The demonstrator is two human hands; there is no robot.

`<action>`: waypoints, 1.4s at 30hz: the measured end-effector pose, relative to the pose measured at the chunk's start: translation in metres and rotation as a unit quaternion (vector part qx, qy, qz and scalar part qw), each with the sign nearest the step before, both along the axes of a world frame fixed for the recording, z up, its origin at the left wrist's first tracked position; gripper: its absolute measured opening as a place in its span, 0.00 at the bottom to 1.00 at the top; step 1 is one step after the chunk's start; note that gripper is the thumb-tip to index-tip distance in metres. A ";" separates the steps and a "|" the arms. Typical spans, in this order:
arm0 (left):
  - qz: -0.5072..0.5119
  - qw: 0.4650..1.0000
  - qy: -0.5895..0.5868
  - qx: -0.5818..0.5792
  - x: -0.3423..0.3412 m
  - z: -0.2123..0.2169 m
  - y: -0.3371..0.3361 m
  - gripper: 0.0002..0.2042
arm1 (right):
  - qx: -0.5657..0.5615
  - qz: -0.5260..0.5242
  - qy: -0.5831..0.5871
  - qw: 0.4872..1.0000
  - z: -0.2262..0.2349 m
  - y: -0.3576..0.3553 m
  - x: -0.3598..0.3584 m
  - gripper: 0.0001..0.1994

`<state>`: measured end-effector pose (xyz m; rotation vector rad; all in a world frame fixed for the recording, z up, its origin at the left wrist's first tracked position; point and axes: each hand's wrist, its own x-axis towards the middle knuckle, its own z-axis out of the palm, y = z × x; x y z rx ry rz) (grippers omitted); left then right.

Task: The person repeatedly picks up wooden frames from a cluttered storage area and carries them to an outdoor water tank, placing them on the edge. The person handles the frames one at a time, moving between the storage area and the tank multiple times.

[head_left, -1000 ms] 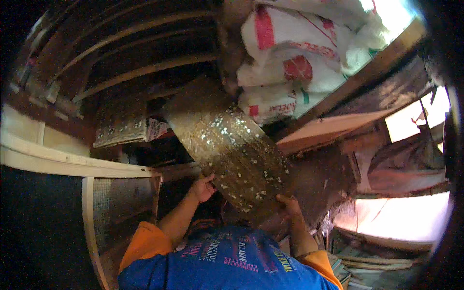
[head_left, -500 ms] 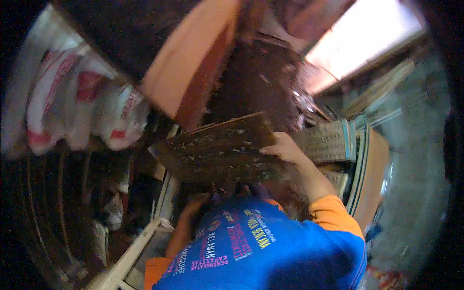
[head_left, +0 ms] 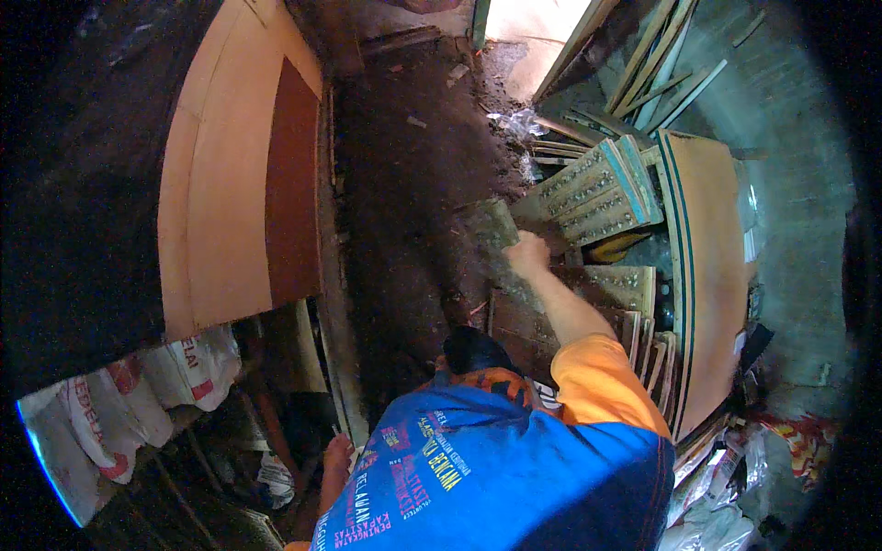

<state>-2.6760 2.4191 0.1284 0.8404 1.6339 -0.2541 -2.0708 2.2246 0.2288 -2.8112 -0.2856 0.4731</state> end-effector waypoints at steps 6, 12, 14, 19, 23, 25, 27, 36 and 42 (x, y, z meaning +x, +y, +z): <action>-0.549 0.804 -0.043 0.225 0.030 0.050 0.009 0.17 | -0.003 -0.058 0.019 0.998 -0.008 -0.053 0.094 0.14; -0.164 0.973 -0.091 0.138 0.095 0.094 0.014 0.23 | -0.061 -0.076 0.060 0.993 -0.025 -0.082 0.151 0.14; -0.143 0.975 -0.083 0.147 0.109 0.110 0.013 0.23 | -0.065 -0.095 0.059 0.992 -0.035 -0.090 0.160 0.14; -0.059 0.995 -0.028 0.070 0.123 0.135 0.015 0.22 | -0.060 -0.109 0.011 0.992 -0.045 -0.102 0.189 0.14; -0.257 0.960 0.008 0.109 0.138 0.151 0.014 0.22 | -0.102 -0.087 0.082 0.988 -0.028 -0.120 0.222 0.13; -0.221 0.966 0.019 0.130 0.143 0.164 0.005 0.22 | -0.097 -0.096 0.072 0.988 -0.021 -0.129 0.231 0.13; -0.167 0.980 0.008 0.107 0.152 0.169 0.004 0.22 | -0.112 -0.115 0.060 0.985 -0.019 -0.140 0.237 0.11; -0.200 0.970 -0.031 0.133 0.189 0.167 0.012 0.21 | -0.171 -0.246 -0.016 0.954 -0.046 -0.173 0.226 0.23; -0.211 0.966 -0.042 0.142 0.192 0.166 0.015 0.21 | -0.208 -0.265 -0.029 0.941 -0.052 -0.158 0.187 0.27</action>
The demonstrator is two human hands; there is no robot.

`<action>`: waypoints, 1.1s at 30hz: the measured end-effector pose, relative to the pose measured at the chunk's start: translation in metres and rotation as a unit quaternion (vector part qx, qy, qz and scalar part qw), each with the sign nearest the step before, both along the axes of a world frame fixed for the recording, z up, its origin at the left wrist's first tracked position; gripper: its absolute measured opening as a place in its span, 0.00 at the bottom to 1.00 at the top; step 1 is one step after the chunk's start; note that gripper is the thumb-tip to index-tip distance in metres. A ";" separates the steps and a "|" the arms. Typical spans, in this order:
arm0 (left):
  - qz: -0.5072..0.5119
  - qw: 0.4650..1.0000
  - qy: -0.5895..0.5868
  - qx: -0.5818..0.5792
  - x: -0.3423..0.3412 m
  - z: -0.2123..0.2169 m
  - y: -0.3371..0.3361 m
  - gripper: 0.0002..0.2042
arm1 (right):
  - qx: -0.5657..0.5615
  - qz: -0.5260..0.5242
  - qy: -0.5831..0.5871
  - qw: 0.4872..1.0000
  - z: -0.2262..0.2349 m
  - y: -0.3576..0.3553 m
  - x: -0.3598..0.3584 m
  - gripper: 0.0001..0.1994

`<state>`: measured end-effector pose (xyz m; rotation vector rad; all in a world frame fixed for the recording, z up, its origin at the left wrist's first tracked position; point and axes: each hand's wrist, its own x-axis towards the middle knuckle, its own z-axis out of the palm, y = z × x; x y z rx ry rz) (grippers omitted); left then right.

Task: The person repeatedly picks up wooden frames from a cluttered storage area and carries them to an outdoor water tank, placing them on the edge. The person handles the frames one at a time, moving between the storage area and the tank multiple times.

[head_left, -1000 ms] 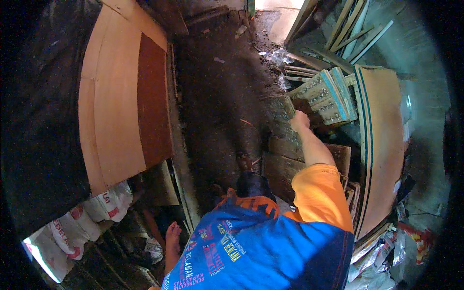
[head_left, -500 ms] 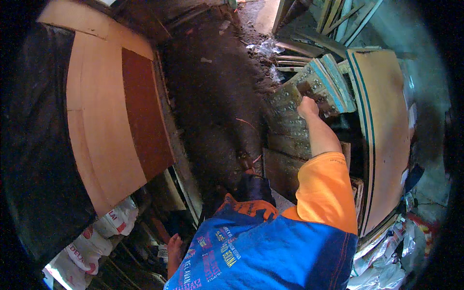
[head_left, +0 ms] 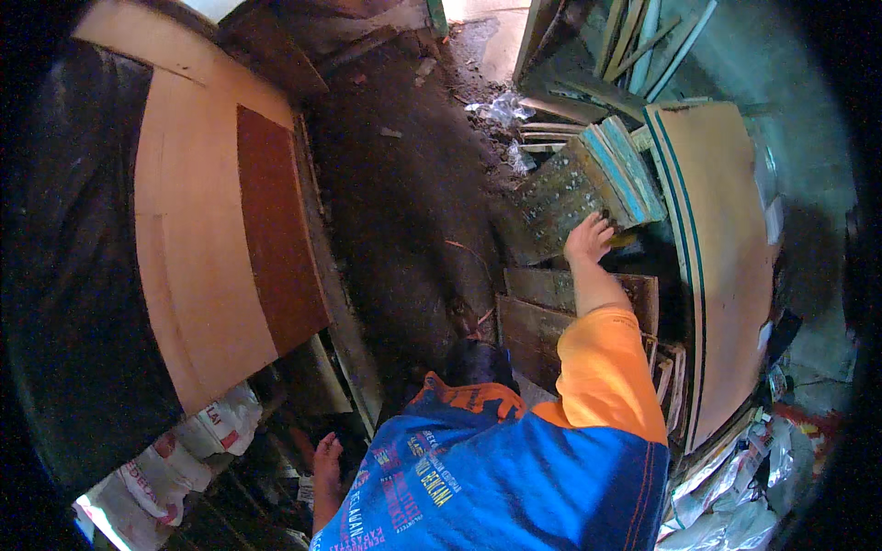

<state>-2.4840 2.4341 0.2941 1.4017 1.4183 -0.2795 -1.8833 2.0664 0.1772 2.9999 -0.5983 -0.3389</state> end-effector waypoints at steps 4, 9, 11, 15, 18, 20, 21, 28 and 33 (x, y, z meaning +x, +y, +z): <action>0.025 0.999 -0.017 -0.013 -0.021 -0.015 -0.005 0.21 | 0.041 -0.008 0.081 0.996 -0.008 0.020 -0.048 0.30; 0.127 0.988 -0.079 -0.037 -0.069 -0.043 -0.025 0.21 | 0.132 0.111 0.235 0.957 -0.039 0.049 -0.113 0.23; 0.135 0.988 -0.075 -0.010 -0.095 -0.053 -0.039 0.21 | 0.110 0.257 0.235 0.931 -0.056 0.066 -0.142 0.19; 0.217 0.968 -0.088 0.089 -0.146 -0.093 -0.047 0.22 | 0.178 0.267 0.355 0.878 -0.071 0.102 -0.176 0.20; 0.389 0.911 -0.092 0.101 -0.200 -0.129 -0.048 0.22 | 0.238 0.281 0.393 0.843 -0.063 0.131 -0.187 0.15; 0.522 0.833 -0.171 0.064 -0.249 -0.134 -0.040 0.22 | 0.301 0.205 0.384 0.848 -0.049 0.151 -0.201 0.15; 0.564 0.797 -0.209 0.053 -0.270 -0.135 -0.035 0.24 | 0.331 0.153 0.370 0.854 -0.048 0.161 -0.208 0.15; 0.764 0.542 -0.321 0.135 -0.379 -0.075 -0.020 0.41 | 0.253 0.369 0.436 0.781 -0.050 0.251 -0.218 0.14; 0.807 0.351 -0.404 0.249 -0.438 -0.026 -0.027 0.46 | 0.028 0.904 0.126 0.407 -0.044 0.295 -0.232 0.18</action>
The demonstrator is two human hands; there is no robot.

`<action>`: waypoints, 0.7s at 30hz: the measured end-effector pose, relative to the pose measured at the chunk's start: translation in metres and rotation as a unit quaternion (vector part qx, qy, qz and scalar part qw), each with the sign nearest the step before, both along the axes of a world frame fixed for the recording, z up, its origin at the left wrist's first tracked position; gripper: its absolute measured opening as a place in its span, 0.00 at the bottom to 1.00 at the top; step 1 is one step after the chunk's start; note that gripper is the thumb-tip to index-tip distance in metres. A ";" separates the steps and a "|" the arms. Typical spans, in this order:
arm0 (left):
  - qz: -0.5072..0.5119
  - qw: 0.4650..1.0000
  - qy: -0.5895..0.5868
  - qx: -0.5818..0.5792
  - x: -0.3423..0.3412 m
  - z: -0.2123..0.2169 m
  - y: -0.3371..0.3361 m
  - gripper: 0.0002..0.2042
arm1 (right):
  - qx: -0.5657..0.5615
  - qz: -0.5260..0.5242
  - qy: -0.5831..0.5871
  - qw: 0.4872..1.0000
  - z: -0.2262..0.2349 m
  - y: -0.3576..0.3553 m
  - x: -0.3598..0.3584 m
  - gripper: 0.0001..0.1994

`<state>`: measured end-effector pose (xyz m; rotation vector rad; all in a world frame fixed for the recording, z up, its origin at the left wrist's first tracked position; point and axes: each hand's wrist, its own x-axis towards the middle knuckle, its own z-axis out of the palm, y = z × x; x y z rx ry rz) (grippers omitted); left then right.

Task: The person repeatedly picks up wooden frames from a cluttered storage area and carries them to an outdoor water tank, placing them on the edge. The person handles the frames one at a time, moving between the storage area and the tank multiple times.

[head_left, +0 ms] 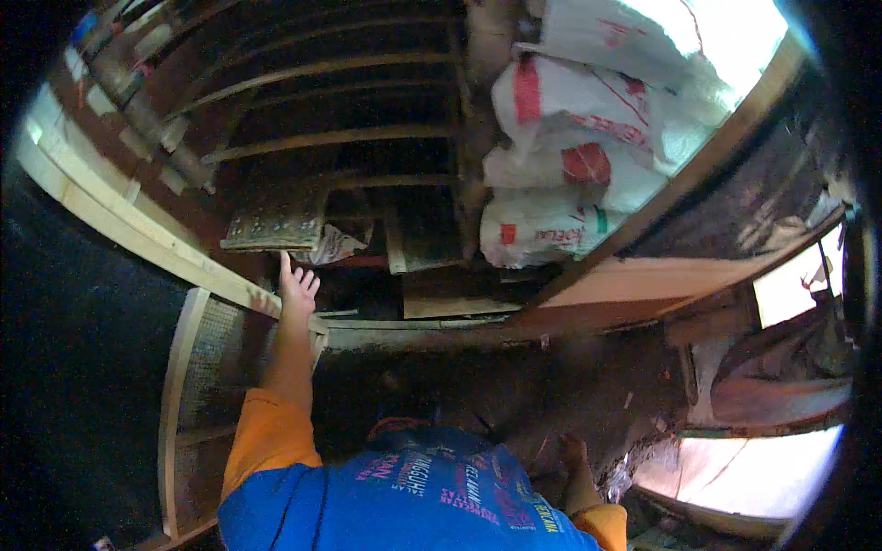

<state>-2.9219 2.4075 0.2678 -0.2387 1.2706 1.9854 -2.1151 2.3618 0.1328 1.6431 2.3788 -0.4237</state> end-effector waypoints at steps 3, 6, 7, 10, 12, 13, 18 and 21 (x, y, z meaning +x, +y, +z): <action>0.064 0.997 -0.041 0.031 -0.036 0.009 0.012 0.50 | -0.061 -0.186 0.066 0.978 0.026 0.025 -0.039 0.18; 0.057 0.995 -0.084 0.011 -0.063 0.012 0.027 0.50 | -0.105 -0.186 0.054 0.975 0.048 0.041 -0.063 0.19; 0.045 0.997 -0.070 -0.008 -0.066 0.014 0.030 0.50 | -0.127 -0.177 0.119 0.969 0.053 0.040 -0.061 0.20; 0.047 0.992 -0.067 -0.096 -0.077 0.002 0.042 0.47 | -0.193 -0.242 0.206 0.928 0.043 0.027 -0.038 0.21; 0.012 0.993 -0.086 -0.077 -0.085 -0.007 0.050 0.41 | -0.176 -0.132 0.093 0.971 0.027 0.012 -0.007 0.23; -0.009 0.995 -0.068 -0.066 -0.087 -0.013 0.053 0.40 | -0.145 0.021 -0.042 0.988 0.015 0.009 0.008 0.24; -0.022 0.996 -0.077 -0.032 -0.068 -0.027 0.067 0.39 | -0.081 0.114 -0.095 0.986 -0.010 -0.018 0.047 0.26; -0.015 0.998 -0.043 0.040 -0.019 -0.029 0.078 0.34 | -0.077 0.203 -0.134 0.967 0.010 -0.019 0.025 0.25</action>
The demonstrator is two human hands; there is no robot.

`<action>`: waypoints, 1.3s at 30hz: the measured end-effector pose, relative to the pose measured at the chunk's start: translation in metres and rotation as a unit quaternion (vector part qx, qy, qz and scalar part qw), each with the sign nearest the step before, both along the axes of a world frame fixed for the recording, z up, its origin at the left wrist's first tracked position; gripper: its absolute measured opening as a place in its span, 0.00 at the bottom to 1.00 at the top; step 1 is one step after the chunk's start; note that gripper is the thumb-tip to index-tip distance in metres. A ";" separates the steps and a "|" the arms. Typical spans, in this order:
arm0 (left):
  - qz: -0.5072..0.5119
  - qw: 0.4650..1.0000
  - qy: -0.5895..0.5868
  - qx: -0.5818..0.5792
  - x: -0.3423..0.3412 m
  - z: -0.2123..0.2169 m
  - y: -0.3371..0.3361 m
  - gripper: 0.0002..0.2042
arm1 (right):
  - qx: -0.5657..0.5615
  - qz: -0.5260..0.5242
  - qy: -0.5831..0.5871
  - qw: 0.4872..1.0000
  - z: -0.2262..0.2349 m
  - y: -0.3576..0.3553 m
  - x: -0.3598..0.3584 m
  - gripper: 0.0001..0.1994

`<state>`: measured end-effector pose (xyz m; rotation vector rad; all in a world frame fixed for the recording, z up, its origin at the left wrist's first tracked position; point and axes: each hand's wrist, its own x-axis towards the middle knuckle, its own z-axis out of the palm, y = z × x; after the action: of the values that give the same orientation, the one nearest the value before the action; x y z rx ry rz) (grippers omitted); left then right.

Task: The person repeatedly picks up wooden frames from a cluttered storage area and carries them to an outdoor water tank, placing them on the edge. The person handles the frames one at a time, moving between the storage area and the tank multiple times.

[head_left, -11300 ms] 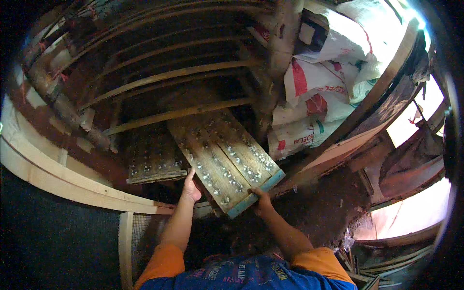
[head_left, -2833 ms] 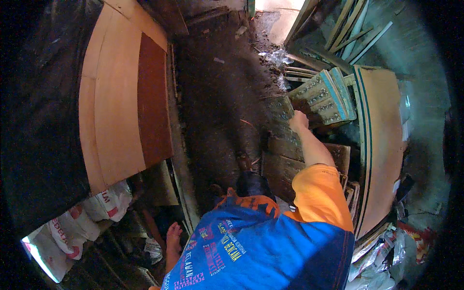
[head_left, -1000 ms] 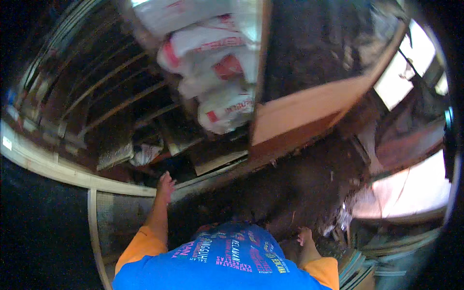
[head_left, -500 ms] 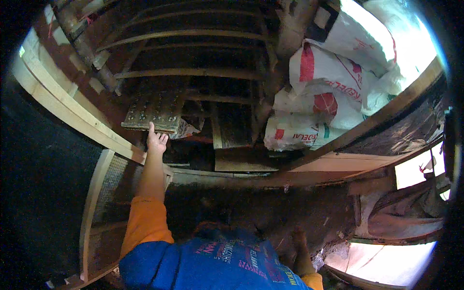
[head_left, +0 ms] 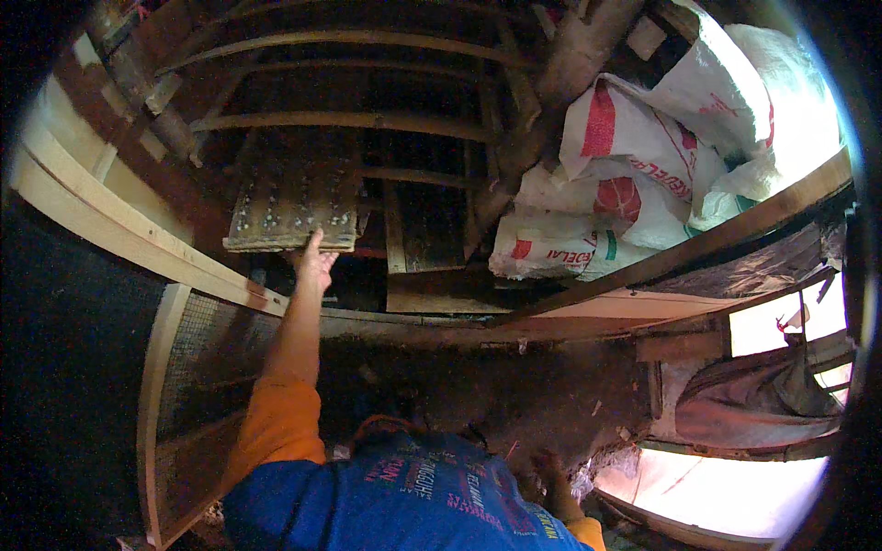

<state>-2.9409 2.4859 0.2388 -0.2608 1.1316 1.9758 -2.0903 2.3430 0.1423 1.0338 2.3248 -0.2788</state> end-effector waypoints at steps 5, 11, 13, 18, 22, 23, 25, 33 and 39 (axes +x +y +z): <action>-0.005 0.999 -0.031 0.027 0.017 0.000 0.023 0.45 | -0.049 -0.138 0.147 0.978 0.050 0.032 -0.099 0.23; 0.005 0.999 -0.032 0.001 0.017 -0.015 0.023 0.51 | -0.076 -0.286 0.311 0.903 0.111 0.078 -0.206 0.21; -0.026 0.999 -0.012 0.028 0.026 -0.013 0.018 0.45 | -0.108 -0.289 0.254 0.916 0.123 0.096 -0.225 0.21; -0.039 0.996 -0.068 0.044 0.090 -0.002 0.006 0.39 | -0.221 -0.396 0.297 0.840 0.133 0.109 -0.262 0.25; -0.076 0.985 -0.145 0.060 0.151 -0.006 -0.016 0.35 | -0.319 -0.399 0.335 0.791 0.130 0.122 -0.328 0.29; -0.094 0.977 -0.182 0.063 0.166 -0.008 -0.023 0.35 | -0.329 -0.403 0.323 0.791 0.130 0.126 -0.350 0.29; -0.123 0.976 -0.158 0.089 0.205 -0.013 -0.038 0.32 | -0.356 -0.405 0.307 0.784 0.133 0.132 -0.395 0.28; -0.215 0.949 -0.208 0.103 0.297 -0.034 -0.106 0.21 | -0.594 -0.524 0.486 0.369 0.159 0.121 -0.504 0.22; -0.450 0.871 0.187 -0.057 0.258 -0.108 -0.178 0.24 | -0.543 -0.577 0.509 0.336 0.146 0.124 -0.495 0.20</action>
<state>-2.6826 2.3075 0.1307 0.5410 1.2875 1.1311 -2.5850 2.4666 0.2880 1.5259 0.5710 -3.1404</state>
